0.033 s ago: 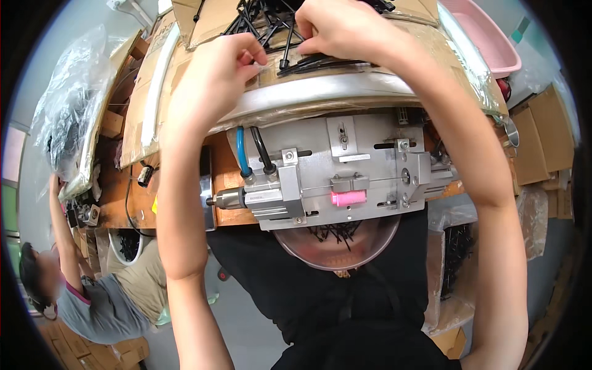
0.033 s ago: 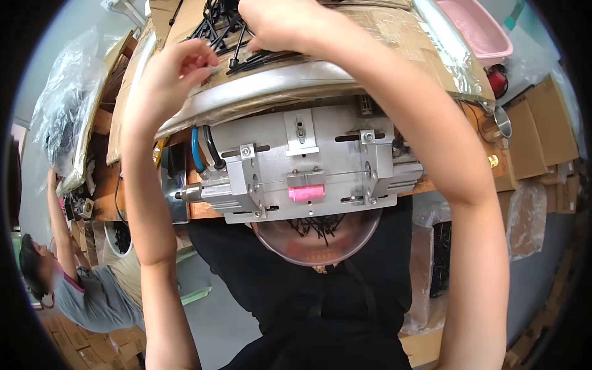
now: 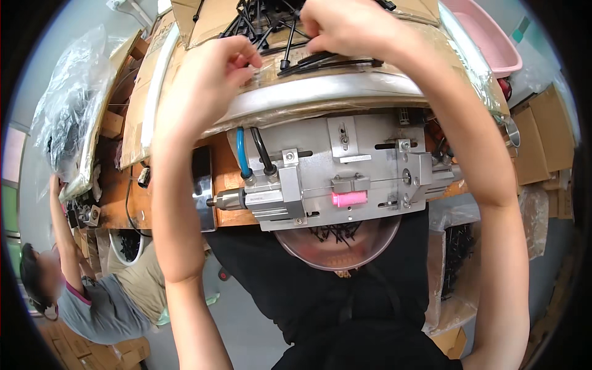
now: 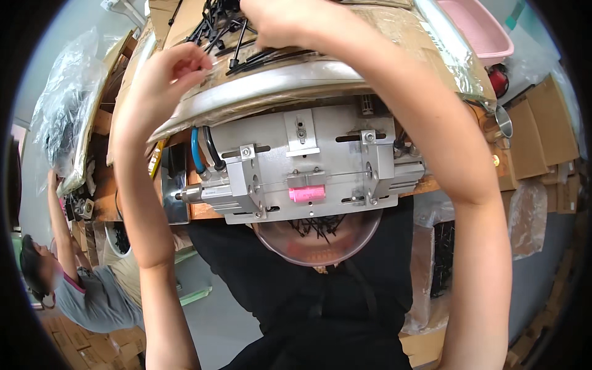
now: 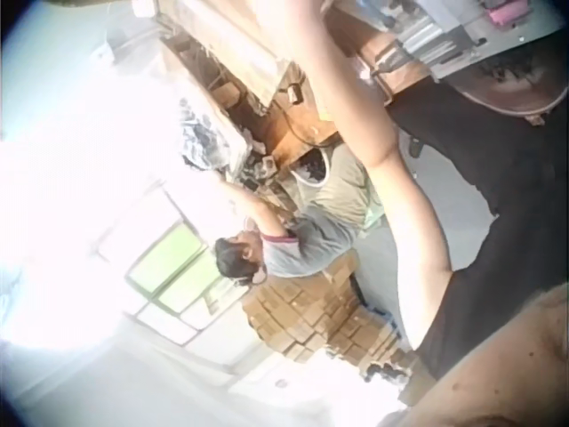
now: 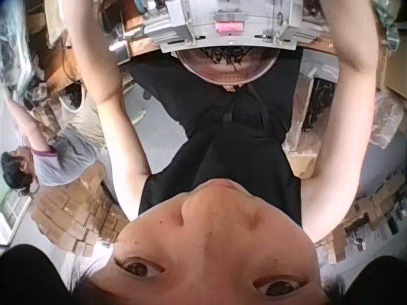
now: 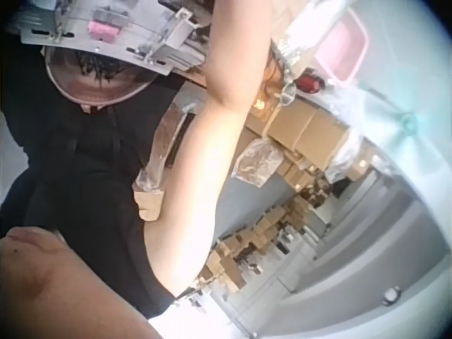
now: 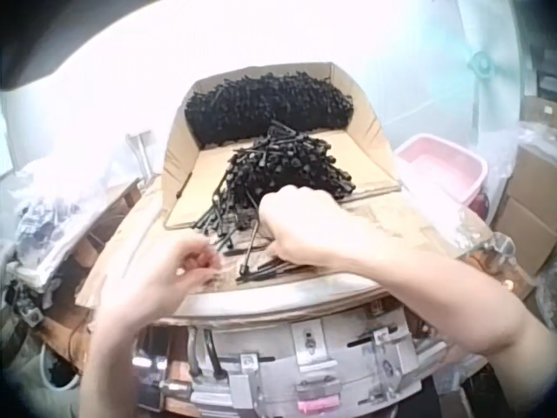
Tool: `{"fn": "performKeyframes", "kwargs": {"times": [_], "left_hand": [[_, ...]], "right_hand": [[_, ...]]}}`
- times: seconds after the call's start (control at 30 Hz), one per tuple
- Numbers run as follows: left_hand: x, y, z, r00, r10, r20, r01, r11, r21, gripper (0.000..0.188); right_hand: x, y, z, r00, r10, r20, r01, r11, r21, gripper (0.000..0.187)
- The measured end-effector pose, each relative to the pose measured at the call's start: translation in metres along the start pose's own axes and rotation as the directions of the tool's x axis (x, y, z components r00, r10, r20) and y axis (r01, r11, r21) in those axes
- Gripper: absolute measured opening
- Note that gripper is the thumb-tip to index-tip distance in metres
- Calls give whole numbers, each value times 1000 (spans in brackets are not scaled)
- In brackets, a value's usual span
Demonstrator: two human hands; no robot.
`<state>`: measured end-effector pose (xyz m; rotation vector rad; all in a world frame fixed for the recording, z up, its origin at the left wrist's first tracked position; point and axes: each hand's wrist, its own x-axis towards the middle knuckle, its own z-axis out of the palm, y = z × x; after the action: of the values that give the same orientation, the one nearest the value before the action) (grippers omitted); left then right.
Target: The person repeatedly picks up black cable assemblies from a cardboard box and inserts them into a metal jig on a workbench. The person secures each cable in the jig using a pink lever, then removes the cable and places it into a clear plastic bowl below. The process is repeated continuously throughout the clip.
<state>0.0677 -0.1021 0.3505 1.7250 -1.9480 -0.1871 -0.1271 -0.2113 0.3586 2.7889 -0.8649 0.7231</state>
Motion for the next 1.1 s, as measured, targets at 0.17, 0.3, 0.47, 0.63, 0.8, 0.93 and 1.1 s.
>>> {"fn": "performKeyframes", "kwargs": {"times": [0.17,0.3,0.47,0.63,0.8,0.93,1.1], "left_hand": [[-32,7,-11,998,56,-17,-56,998,8,16],[-67,34,11,957,85,-276,-32,981,193,44],[-141,86,78,933,168,-319,-126,981,146,79],[-174,121,143,996,33,-82,-25,995,93,72],[-166,124,156,998,-5,-58,12,991,130,70],[-162,125,156,999,6,-46,-1,993,119,71],[-166,118,144,999,-38,15,37,996,79,74]], "right_hand": [[-26,25,-26,984,-173,-41,158,958,-239,17],[-34,11,-50,988,-151,-42,130,938,-322,19],[-46,37,-75,994,81,-70,-77,995,57,16],[-76,24,-79,928,330,-171,-204,836,510,29],[-116,40,-97,896,424,-132,-139,549,824,16],[-147,35,-91,861,467,-201,-152,614,774,17],[-208,-44,-37,900,363,-243,-74,674,735,29]]}}
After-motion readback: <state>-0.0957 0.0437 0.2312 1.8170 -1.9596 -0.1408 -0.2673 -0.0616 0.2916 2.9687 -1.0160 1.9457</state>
